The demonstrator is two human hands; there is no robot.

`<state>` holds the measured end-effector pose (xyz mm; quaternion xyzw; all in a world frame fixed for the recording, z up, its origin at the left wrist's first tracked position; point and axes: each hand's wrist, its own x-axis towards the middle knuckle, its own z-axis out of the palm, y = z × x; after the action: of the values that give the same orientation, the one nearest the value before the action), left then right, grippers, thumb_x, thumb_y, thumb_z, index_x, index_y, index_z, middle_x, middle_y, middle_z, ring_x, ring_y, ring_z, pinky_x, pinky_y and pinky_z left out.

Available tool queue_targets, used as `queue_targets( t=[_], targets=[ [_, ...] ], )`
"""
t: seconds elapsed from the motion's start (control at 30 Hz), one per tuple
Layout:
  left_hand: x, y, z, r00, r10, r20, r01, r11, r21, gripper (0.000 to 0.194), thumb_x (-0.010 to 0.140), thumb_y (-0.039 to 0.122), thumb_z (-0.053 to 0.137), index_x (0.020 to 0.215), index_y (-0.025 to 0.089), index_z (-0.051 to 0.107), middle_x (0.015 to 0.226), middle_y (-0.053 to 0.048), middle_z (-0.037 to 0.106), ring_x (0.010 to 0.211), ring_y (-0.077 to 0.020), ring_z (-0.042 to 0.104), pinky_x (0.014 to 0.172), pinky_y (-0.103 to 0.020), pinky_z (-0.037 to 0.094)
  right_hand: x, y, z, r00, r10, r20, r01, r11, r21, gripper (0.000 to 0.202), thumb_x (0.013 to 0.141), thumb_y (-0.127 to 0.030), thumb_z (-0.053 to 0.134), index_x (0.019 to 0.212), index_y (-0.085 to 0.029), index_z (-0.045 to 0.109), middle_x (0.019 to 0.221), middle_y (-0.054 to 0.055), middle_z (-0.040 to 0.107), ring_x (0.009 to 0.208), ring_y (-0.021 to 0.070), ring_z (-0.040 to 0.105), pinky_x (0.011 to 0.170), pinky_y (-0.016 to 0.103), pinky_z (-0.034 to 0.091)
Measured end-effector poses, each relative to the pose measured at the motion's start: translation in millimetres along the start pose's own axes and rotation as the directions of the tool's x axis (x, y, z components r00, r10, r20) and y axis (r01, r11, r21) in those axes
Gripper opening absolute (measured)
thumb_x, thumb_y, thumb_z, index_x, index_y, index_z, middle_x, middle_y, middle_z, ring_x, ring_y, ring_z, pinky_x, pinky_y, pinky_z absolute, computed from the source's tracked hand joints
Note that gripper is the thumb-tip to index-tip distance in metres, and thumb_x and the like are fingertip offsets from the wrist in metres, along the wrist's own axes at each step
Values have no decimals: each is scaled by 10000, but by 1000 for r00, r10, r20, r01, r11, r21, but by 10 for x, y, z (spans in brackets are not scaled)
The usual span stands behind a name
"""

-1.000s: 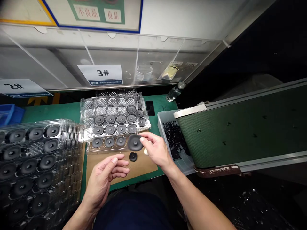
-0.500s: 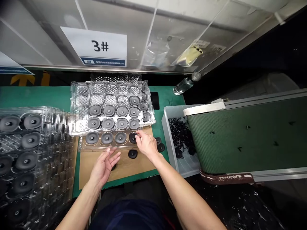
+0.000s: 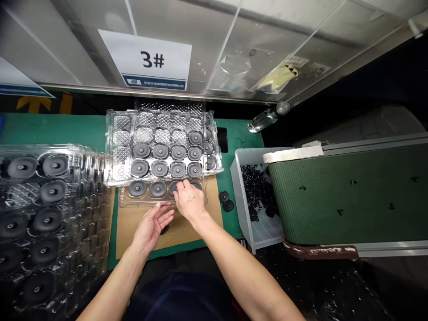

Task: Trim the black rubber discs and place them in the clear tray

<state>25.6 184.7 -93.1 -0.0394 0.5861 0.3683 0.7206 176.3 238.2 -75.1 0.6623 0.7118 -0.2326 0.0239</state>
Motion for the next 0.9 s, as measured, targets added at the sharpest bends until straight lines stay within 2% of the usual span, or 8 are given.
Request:
queue_targets(
  t=[0.2,0.3,0.4,0.5,0.6,0.7,0.8,0.9],
  targets=[
    [-161,7,-83,999,-32,-30,34,996,83,297,984,357,676,1172,127,665,1223,-213,758,877,-263,808,765,-367,670,-161,6,-173,1000,-26,15,25,996,80,188,1053,-282,527,1148,-190,660,1104,77,696,929,222,681,732,310,459],
    [-438,13,-109,998,-22,67,11,987,158,418,942,427,731,1204,105,686,1096,-186,792,816,-259,799,725,-352,664,-493,-2,-346,993,-107,58,97,983,157,125,1022,-299,615,1104,-220,665,1027,21,708,835,177,671,699,288,443],
    [-728,41,-89,984,-13,177,-30,972,235,460,835,448,850,1076,69,755,926,-155,808,769,-249,789,713,-311,653,-870,-34,-482,980,-179,91,155,962,226,77,993,-264,651,1056,-228,677,987,3,705,784,160,654,678,281,431],
    [-930,84,-28,979,-35,201,-25,957,288,427,786,437,893,954,63,778,803,-142,805,710,-237,783,670,-281,645,-1144,-51,-587,990,-139,23,120,915,385,121,1016,-253,606,1104,-215,679,1009,25,690,786,158,648,704,282,452],
    [-1074,139,61,976,-76,205,20,964,266,394,800,435,877,936,80,774,772,-137,806,683,-243,784,646,-298,650,-1284,-29,-687,996,55,-63,-8,809,587,216,1018,-332,612,1186,-203,657,911,22,665,813,173,647,783,294,488],
    [-1213,198,164,966,-126,224,79,975,208,353,802,392,880,929,80,775,769,-139,808,666,-243,784,622,-297,652,-1360,3,-794,970,219,106,-220,609,762,267,1008,-450,621,1070,-196,674,763,-10,641,649,147,595,646,269,474],
    [-1345,234,246,954,-142,265,92,977,191,323,827,370,860,939,77,787,793,-130,809,663,-233,782,611,-285,651,-1432,10,-897,939,202,279,-339,400,852,413,1010,-549,593,824,-185,648,667,-17,618,521,108,515,508,235,395],
    [-1454,248,283,945,-144,292,84,975,208,314,848,365,836,943,69,792,782,-136,806,660,-234,779,613,-285,650,-1495,-8,-969,945,166,283,-322,308,895,496,1013,-567,596,702,-181,584,585,-24,579,478,88,474,478,217,360]
  ],
)
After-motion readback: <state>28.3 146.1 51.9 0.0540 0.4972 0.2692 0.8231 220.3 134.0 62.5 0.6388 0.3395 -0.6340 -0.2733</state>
